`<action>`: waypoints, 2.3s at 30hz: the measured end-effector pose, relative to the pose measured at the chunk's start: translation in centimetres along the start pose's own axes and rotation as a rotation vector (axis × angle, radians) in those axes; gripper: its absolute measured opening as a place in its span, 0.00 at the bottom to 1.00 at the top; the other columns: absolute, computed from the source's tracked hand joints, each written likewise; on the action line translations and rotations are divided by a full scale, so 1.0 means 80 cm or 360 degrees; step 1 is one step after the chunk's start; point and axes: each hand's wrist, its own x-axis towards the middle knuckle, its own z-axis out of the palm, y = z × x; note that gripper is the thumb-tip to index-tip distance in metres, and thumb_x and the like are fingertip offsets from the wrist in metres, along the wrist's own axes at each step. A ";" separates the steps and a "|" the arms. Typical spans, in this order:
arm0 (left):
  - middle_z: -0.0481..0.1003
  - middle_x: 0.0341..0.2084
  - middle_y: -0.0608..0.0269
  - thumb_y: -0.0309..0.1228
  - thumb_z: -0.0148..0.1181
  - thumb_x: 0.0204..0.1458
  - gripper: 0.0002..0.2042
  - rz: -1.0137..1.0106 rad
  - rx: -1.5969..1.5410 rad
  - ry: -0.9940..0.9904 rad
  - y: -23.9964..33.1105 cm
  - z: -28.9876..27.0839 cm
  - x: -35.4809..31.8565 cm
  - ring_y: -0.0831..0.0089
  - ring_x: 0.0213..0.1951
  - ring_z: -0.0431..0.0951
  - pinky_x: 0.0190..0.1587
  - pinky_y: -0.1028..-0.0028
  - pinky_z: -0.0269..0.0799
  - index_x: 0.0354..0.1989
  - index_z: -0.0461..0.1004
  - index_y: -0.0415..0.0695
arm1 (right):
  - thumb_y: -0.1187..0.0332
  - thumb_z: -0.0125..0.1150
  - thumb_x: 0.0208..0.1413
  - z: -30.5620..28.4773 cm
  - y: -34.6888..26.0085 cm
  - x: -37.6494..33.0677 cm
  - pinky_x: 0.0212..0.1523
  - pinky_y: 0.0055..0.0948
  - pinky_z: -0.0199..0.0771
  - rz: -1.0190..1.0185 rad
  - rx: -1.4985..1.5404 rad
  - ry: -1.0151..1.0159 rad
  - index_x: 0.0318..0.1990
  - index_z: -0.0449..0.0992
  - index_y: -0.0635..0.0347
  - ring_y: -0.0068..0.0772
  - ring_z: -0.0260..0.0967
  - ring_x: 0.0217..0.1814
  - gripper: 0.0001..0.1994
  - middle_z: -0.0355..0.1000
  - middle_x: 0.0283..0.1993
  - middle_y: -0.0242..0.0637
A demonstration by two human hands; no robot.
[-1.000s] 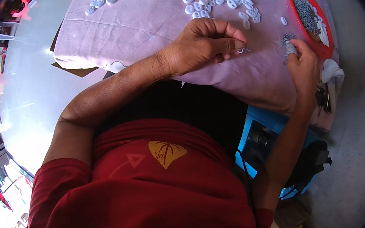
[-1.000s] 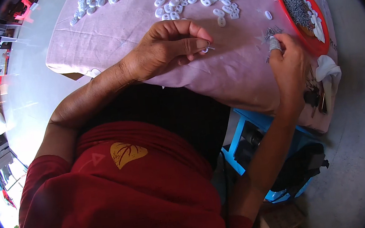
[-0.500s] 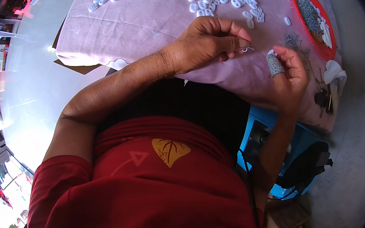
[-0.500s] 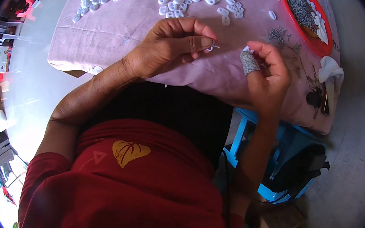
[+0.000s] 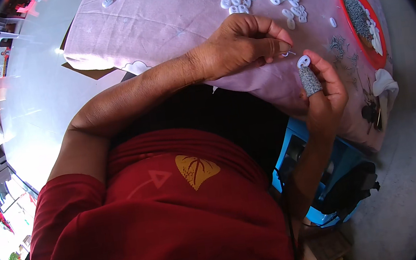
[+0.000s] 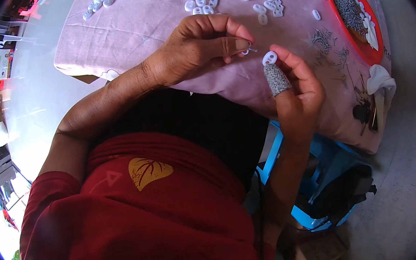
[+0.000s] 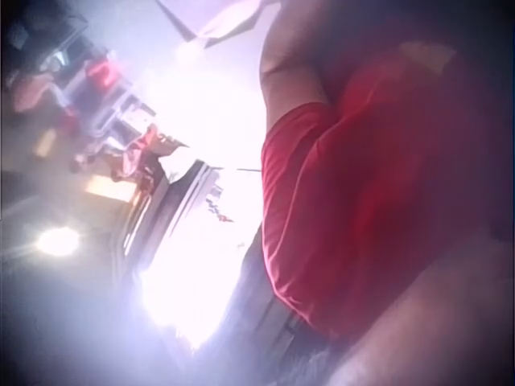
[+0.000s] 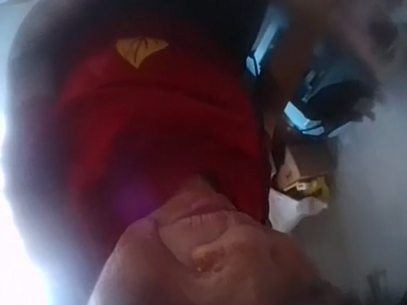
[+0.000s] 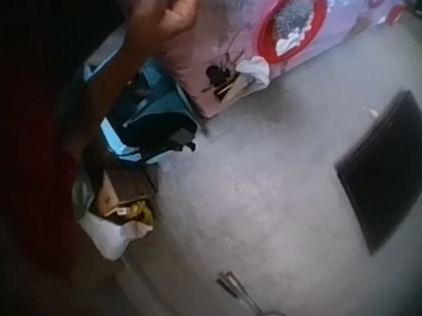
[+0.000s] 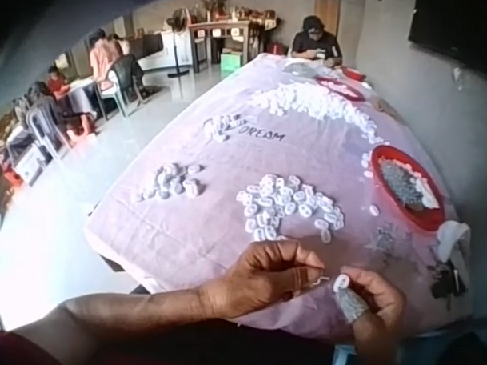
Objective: The person assembles plastic fasteners by inserting small metal springs into the plastic pieces by hand.
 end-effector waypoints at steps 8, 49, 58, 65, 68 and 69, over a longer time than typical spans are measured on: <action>0.77 0.35 0.66 0.22 0.55 0.57 0.08 0.0027 -0.0016 -0.0004 0.000 0.003 -0.001 0.83 0.33 0.73 0.36 0.82 0.70 0.44 0.75 0.36 | 0.84 0.51 0.51 0.003 0.003 -0.003 0.50 0.23 0.69 -0.0068 0.0092 -0.0015 0.49 0.74 0.72 0.25 0.70 0.46 0.17 0.74 0.46 0.40; 0.78 0.36 0.63 0.22 0.56 0.57 0.09 0.0149 0.0135 -0.0099 -0.002 0.000 -0.003 0.82 0.36 0.76 0.40 0.82 0.72 0.45 0.75 0.36 | 0.85 0.48 0.48 0.011 -0.011 0.002 0.50 0.23 0.68 -0.0090 0.0085 -0.0149 0.47 0.73 0.74 0.27 0.70 0.45 0.17 0.73 0.43 0.40; 0.78 0.35 0.61 0.21 0.57 0.56 0.08 0.0144 0.0009 -0.0078 -0.004 0.000 -0.001 0.81 0.35 0.76 0.37 0.83 0.72 0.44 0.75 0.35 | 0.86 0.46 0.47 0.014 -0.013 0.003 0.50 0.24 0.69 -0.0076 0.0092 -0.0143 0.47 0.73 0.74 0.27 0.71 0.45 0.18 0.74 0.43 0.40; 0.78 0.35 0.58 0.20 0.57 0.55 0.08 0.0107 0.0027 -0.0022 -0.001 0.002 -0.006 0.80 0.32 0.76 0.35 0.82 0.72 0.43 0.75 0.33 | 0.85 0.52 0.48 0.016 -0.016 0.005 0.46 0.22 0.70 -0.0121 0.0054 -0.0135 0.45 0.75 0.74 0.25 0.71 0.43 0.16 0.75 0.41 0.39; 0.79 0.34 0.58 0.20 0.57 0.55 0.08 0.0103 -0.0026 0.0023 -0.001 0.003 -0.008 0.80 0.31 0.76 0.33 0.82 0.72 0.43 0.75 0.34 | 0.85 0.53 0.48 0.018 -0.016 0.004 0.45 0.21 0.70 -0.0112 0.0045 -0.0132 0.45 0.76 0.74 0.24 0.71 0.42 0.15 0.75 0.40 0.38; 0.79 0.34 0.58 0.20 0.57 0.55 0.08 0.0102 -0.0027 0.0021 -0.002 0.003 -0.007 0.80 0.31 0.76 0.33 0.82 0.72 0.43 0.75 0.34 | 0.85 0.53 0.48 0.018 -0.017 0.003 0.45 0.21 0.70 -0.0111 0.0044 -0.0130 0.45 0.76 0.74 0.24 0.71 0.42 0.15 0.75 0.40 0.38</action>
